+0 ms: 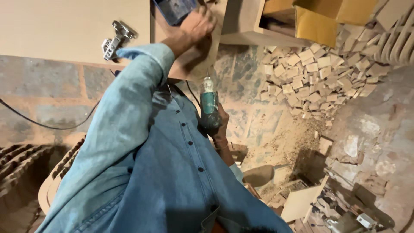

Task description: The person attaches metal hinges to a wooden furniture panel. They hold each hinge against the panel edge and drive screws into it using a power drill, working on several hinges one at a time, then pick up a blue hardware box and walk away across the workshop.

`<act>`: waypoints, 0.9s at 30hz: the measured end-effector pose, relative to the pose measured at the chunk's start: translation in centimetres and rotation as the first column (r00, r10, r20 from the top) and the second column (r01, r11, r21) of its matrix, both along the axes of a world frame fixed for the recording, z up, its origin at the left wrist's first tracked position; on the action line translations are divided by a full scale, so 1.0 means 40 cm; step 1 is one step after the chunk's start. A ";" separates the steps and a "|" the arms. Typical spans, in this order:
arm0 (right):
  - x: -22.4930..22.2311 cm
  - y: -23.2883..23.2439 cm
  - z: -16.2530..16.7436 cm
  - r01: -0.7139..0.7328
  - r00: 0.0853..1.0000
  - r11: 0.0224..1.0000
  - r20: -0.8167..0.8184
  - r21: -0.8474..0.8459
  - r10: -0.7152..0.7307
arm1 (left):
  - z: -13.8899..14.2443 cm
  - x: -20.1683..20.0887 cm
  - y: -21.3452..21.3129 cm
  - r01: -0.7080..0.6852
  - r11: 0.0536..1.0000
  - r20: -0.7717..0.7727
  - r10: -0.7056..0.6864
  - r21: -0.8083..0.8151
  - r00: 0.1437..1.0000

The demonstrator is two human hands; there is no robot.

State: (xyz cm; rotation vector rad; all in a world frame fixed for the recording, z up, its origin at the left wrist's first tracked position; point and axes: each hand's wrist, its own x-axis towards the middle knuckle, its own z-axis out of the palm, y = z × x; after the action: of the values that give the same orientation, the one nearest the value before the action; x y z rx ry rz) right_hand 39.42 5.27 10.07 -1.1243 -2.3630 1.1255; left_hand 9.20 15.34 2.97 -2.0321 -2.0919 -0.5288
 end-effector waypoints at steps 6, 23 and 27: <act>-0.012 -0.010 -0.004 0.028 0.996 0.995 -0.085 -0.094 -0.036 | 0.010 0.043 -0.131 -0.216 0.976 0.950 -0.099 0.035 -0.295; 0.100 -0.008 -0.080 0.121 0.981 0.972 -0.125 -0.200 -0.148 | -0.018 0.044 -0.458 0.121 0.984 0.510 -0.173 0.134 0.843; 0.157 0.019 -0.128 0.123 0.992 0.982 -0.057 0.143 -0.116 | 0.026 -0.028 -0.356 -0.231 0.959 0.494 0.122 0.166 0.861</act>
State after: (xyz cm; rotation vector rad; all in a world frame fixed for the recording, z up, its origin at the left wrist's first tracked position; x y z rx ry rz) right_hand 45.70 6.04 4.96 -1.1570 -2.2668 0.9129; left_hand 8.10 1.08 4.00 -1.6803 -2.3163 -1.2809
